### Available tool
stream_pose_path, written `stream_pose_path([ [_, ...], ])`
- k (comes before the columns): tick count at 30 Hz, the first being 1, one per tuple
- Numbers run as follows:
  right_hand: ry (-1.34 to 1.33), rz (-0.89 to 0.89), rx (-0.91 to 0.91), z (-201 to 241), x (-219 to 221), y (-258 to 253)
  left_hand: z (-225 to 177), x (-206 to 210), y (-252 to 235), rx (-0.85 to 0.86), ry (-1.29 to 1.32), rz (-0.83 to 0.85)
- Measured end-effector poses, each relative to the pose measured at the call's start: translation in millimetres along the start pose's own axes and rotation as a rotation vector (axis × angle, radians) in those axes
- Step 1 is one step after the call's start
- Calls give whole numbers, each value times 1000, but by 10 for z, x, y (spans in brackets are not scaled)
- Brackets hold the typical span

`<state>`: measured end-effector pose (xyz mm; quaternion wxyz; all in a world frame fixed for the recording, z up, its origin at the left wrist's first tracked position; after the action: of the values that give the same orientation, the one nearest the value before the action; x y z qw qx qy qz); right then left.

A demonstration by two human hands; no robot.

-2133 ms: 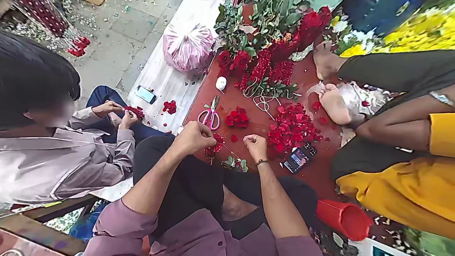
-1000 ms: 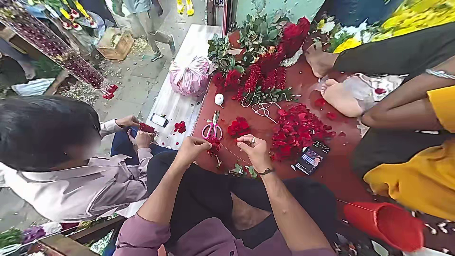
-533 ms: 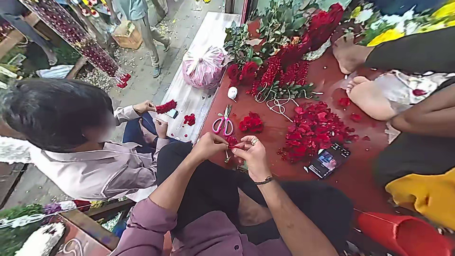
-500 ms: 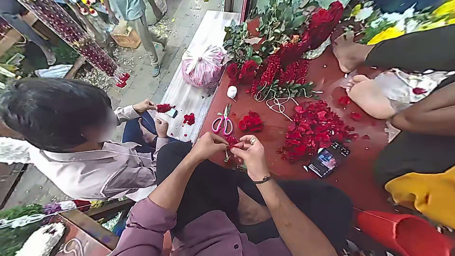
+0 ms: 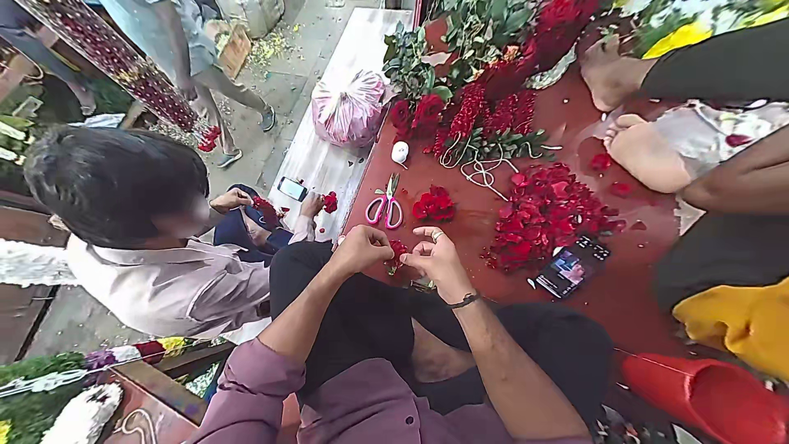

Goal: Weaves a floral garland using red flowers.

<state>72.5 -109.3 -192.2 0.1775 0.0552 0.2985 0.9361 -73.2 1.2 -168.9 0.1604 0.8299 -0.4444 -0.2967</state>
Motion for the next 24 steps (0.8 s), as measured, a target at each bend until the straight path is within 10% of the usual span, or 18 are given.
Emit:
stream_pose_path([
  [14,290,301,-245,116,-159,-20,-73,-253,58,-47,-184,-102],
  [20,-29,422,-602,596,-288,263,-1160,90,322,150,-897,243],
  [24,-424,309,-358,569,-490,234,-1931,320,364,517,-589,395],
])
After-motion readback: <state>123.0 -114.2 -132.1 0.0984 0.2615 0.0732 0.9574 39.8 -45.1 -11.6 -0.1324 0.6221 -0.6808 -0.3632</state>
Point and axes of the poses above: each hand's wrist, its own y-axis away from the middle knuckle, its own x-axis out of the palm, z = x × y, the point moved 6 cm from there along -y, towards the middle knuckle, and after that the axes turned 2 degrees about x, right-handed, at the moved point
